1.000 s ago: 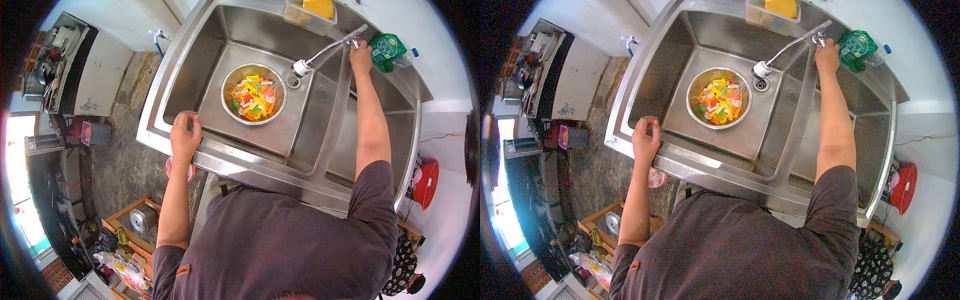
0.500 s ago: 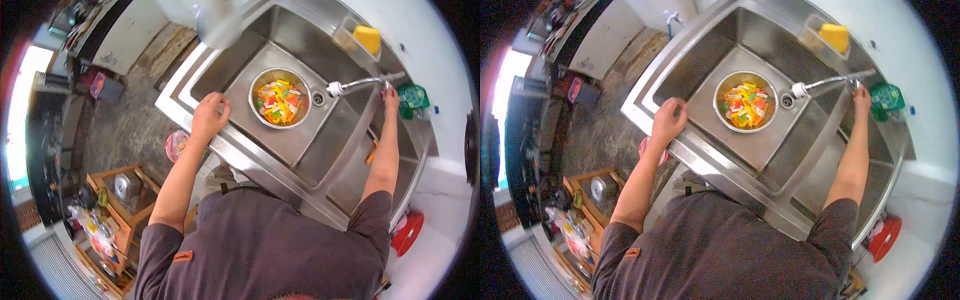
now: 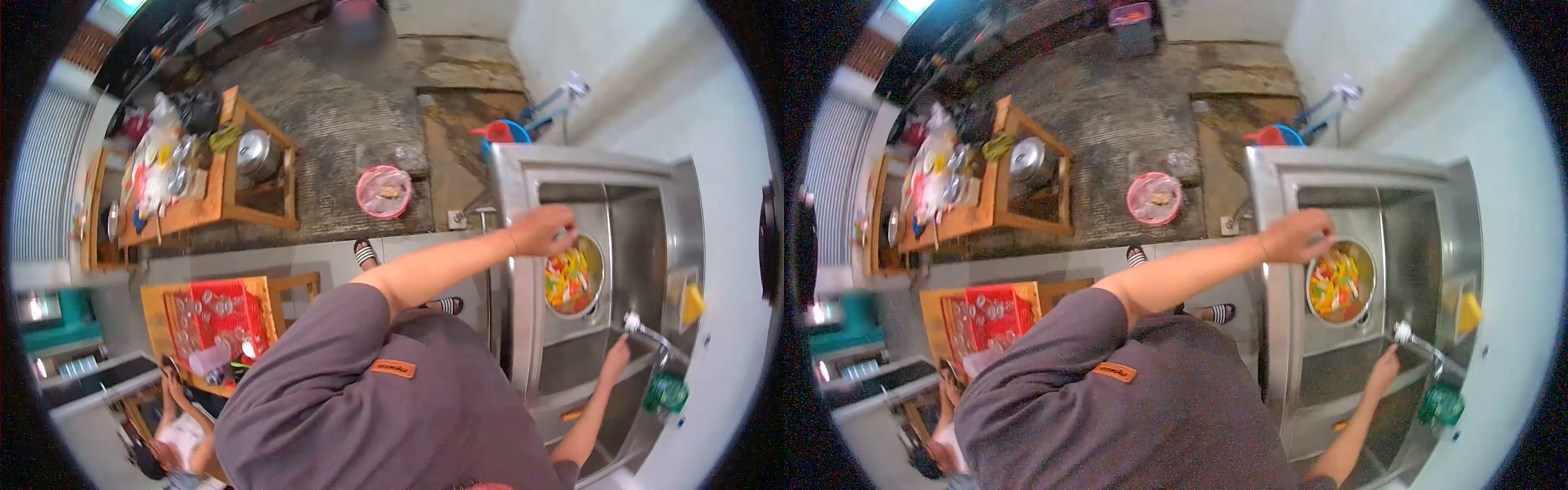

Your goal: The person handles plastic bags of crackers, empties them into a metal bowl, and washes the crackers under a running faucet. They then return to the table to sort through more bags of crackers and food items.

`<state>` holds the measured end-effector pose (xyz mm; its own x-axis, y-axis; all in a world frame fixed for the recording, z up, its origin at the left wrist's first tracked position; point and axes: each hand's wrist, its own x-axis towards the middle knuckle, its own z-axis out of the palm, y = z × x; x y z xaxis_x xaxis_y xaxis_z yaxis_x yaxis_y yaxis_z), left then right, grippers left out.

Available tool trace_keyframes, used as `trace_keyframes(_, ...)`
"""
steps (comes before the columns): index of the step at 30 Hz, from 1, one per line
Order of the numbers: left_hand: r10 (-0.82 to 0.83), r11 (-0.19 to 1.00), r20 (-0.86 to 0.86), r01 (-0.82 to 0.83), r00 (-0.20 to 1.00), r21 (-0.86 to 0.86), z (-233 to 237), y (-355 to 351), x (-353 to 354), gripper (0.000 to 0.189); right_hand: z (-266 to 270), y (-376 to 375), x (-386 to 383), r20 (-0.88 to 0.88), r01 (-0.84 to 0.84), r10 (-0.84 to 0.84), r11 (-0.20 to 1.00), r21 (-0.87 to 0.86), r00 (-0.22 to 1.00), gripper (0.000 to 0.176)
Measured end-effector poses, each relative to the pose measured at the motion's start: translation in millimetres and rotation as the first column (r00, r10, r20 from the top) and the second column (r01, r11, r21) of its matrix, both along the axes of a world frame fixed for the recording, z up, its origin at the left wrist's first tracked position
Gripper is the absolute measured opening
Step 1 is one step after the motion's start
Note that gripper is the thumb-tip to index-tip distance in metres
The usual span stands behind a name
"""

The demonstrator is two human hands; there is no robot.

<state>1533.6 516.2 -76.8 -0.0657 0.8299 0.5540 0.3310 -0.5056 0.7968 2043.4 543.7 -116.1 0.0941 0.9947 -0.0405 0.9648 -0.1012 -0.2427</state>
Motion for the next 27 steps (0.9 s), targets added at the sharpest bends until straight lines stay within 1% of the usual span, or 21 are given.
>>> trace_keyframes(2, 0.014, 0.998, 0.066, -0.018, 0.998, 0.060, 10, -23, -17, 0.012, -30, -17, -41, -0.054, -0.350, 0.374, 0.903, 0.251, 0.926, 0.041)
trace_keyframes(3, 0.001, 0.997, 0.084, -0.007, 0.996, 0.075, 13, -37, -31, 0.012, -24, -9, -57, -0.276, -0.289, 0.258, 0.954, -0.078, 0.926, 0.036)
trace_keyframes(4, -0.014, 0.996, 0.102, 0.005, 0.995, 0.085, 16, -52, -46, 0.012, -10, 4, -79, -0.417, -0.262, 0.070, 0.868, -0.422, 0.906, 0.035)
trace_keyframes(6, 0.011, 0.997, 0.071, -0.017, 0.997, 0.075, 10, -82, -83, 0.013, 95, -21, -209, -0.670, -0.298, -0.029, 0.881, -0.368, 0.742, 0.041)
trace_keyframes(7, 0.057, 0.995, 0.072, -0.062, 0.996, 0.078, 7, -98, -104, 0.013, 105, -11, -227, -0.825, -0.330, -0.134, 0.872, -0.362, 0.549, 0.044)
trace_keyframes(8, 0.023, 1.000, 0.091, -0.022, 0.996, -0.006, 2, -115, -129, 0.013, 109, 1, -238, -0.935, -0.411, -0.242, 0.848, -0.334, 0.260, 0.047)
trace_keyframes(9, -0.015, 0.996, 0.119, 0.026, 0.993, -0.086, -4, -133, -151, 0.014, 98, 19, -240, -0.883, -0.278, -0.260, 0.881, -0.382, 0.391, 0.047)
trace_keyframes(10, 0.016, 0.997, 0.118, -0.007, 0.993, -0.077, -15, -150, -173, 0.014, 77, 34, -239, -0.814, -0.135, -0.283, 0.907, -0.399, 0.507, 0.048)
trace_keyframes(11, 0.048, 0.984, 0.103, -0.030, 0.994, -0.175, -31, -166, -195, 0.015, 67, 33, -247, -0.818, -0.165, -0.258, 0.906, -0.390, 0.515, 0.048)
trace_keyframes(12, 0.076, 0.961, 0.090, -0.049, 0.993, -0.271, -43, -183, -218, 0.017, 60, 28, -254, -0.350, -0.410, 0.397, 0.911, 0.037, 0.849, 0.047)
trace_keyframes(13, 0.114, 0.944, 0.035, -0.097, 0.993, -0.316, -48, -202, -246, 0.019, 48, 30, -263, 0.448, -0.773, 0.645, 0.600, 0.204, 0.619, 0.048)
trace_keyframes(15, 0.207, 0.898, -0.005, -0.192, 0.978, -0.396, -68, -241, -292, 0.022, 2, 76, -241, 0.295, -0.397, 0.353, 0.912, 0.104, 0.888, 0.051)
trace_keyframes(16, 0.261, 0.873, 0.004, -0.234, 0.965, -0.428, -81, -260, -312, 0.023, 11, 71, -272, 0.297, -0.419, 0.374, 0.902, 0.105, 0.879, 0.051)
trace_keyframes(18, 0.391, 0.778, -0.037, -0.351, 0.920, -0.522, -85, -305, -352, 0.025, 24, 56, -335, 0.024, -0.097, 0.095, 0.943, 0.318, 0.995, 0.051)
trace_keyframes(19, 0.410, 0.772, -0.045, -0.373, 0.911, -0.514, -86, -327, -371, 0.025, 15, 67, -353, 0.010, -0.191, 0.220, 0.824, 0.533, 0.975, 0.043)
trace_keyframes(21, 0.536, 0.651, -0.092, -0.480, 0.839, -0.588, -93, -366, -398, 0.027, 44, 52, -426, 0.004, -0.215, 0.243, 0.851, 0.479, 0.970, 0.040)
trace_keyframes(22, 0.545, 0.647, -0.095, -0.490, 0.833, -0.584, -102, -382, -411, 0.027, 57, 44, -465, 0.010, -0.228, 0.247, 0.879, 0.418, 0.969, 0.038)
trace_keyframes(23, 0.590, 0.600, -0.116, -0.531, 0.799, -0.598, -109, -397, -424, 0.028, 55, 45, -496, -0.107, -0.257, 0.343, 0.846, 0.467, 0.933, 0.032)
trace_keyframes(24, 0.632, 0.552, -0.136, -0.566, 0.763, -0.612, -117, -408, -434, 0.028, 42, 67, -508, -0.033, -0.325, 0.371, 0.848, 0.419, 0.928, 0.031)
trace_keyframes(25, 0.638, 0.550, -0.133, -0.569, 0.759, -0.611, -119, -417, -442, 0.028, 31, 80, -531, -0.096, -0.440, 0.529, 0.781, 0.444, 0.843, 0.025)
trace_keyframes(27, 0.722, 0.460, -0.083, -0.567, 0.686, -0.683, -121, -433, -457, 0.029, 20, 79, -599, -0.473, -0.549, 0.573, 0.810, 0.206, 0.669, 0.021)
